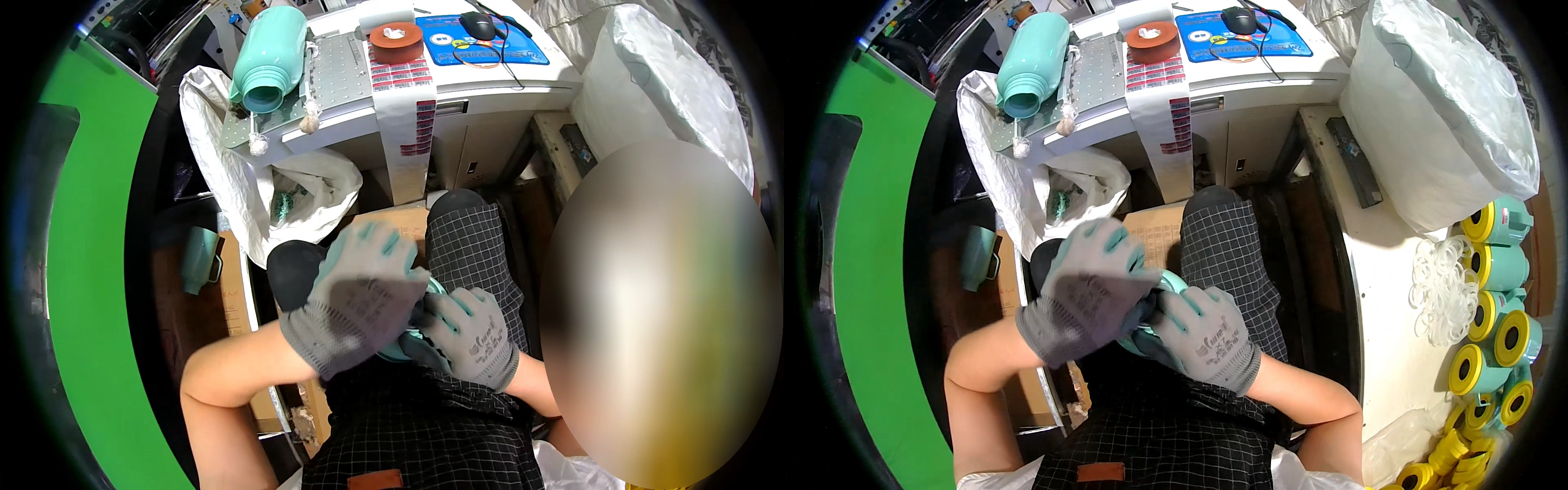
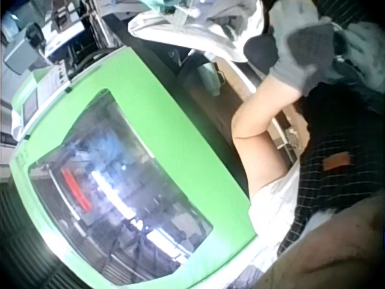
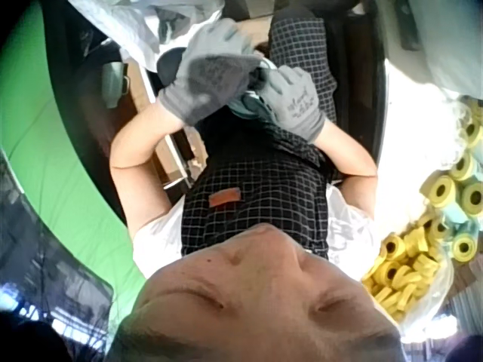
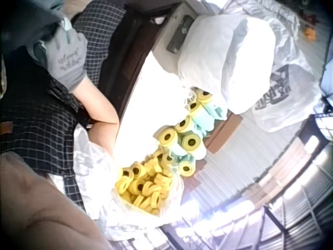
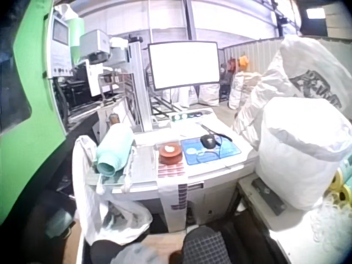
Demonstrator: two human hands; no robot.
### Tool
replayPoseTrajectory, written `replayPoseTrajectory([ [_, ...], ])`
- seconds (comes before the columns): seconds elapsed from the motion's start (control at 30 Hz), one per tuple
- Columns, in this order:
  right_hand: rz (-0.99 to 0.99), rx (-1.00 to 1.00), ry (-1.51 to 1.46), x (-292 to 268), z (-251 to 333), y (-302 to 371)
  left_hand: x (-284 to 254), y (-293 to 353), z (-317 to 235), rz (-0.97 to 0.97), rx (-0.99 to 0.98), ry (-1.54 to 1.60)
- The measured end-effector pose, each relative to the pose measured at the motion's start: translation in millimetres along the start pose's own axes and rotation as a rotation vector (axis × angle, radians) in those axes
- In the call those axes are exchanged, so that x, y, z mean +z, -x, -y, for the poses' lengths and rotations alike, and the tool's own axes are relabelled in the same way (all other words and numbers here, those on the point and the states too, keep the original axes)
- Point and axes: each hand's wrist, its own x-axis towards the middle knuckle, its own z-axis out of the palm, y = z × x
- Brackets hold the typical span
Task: The person sits on the floor and assembles teal plastic containers by inserting a clear plastic ring into the neck, applying a label, and screwing on a yellow lid. The person handles the containers one at a time, placing the finished units on a nearby table.
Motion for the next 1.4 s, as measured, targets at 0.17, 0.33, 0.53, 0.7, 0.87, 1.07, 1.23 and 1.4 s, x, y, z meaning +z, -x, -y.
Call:
replayPoseTrajectory([
  [0.17,-0.002,-0.022,-0.044,-9.3,-2.9,0.6,10.0,-20.2,15.4,0.138,0.185,0.125],
  [0.33,-0.002,0.02,-0.077,-14.1,-7.2,6.0,16.3,-28.4,3.7,0.285,0.092,0.079],
  [0.53,-0.169,0.115,-0.103,-12.0,-11.1,29.1,31.0,-21.5,-6.7,-0.171,-0.004,0.586],
  [0.7,-0.511,0.7,-0.484,-41.8,-7.6,105.1,96.5,40.2,-57.4,-0.374,-0.089,0.555],
  [0.87,-0.03,1.264,-1.017,-63.3,-6.3,153.8,73.6,11.6,-82.3,-0.344,0.192,0.704],
  [1.07,-0.582,1.134,-1.24,-74.9,-13.9,164.3,107.6,-58.2,47.0,-0.637,-0.647,1.276],
  [1.23,-0.696,0.911,-0.49,-57.1,-29.4,127.4,252.5,-103.1,190.0,-0.468,-1.094,1.087],
  [1.4,-0.588,0.927,-0.328,-26.3,-31.0,169.6,223.1,-126.1,124.4,-0.272,-0.849,1.529],
])
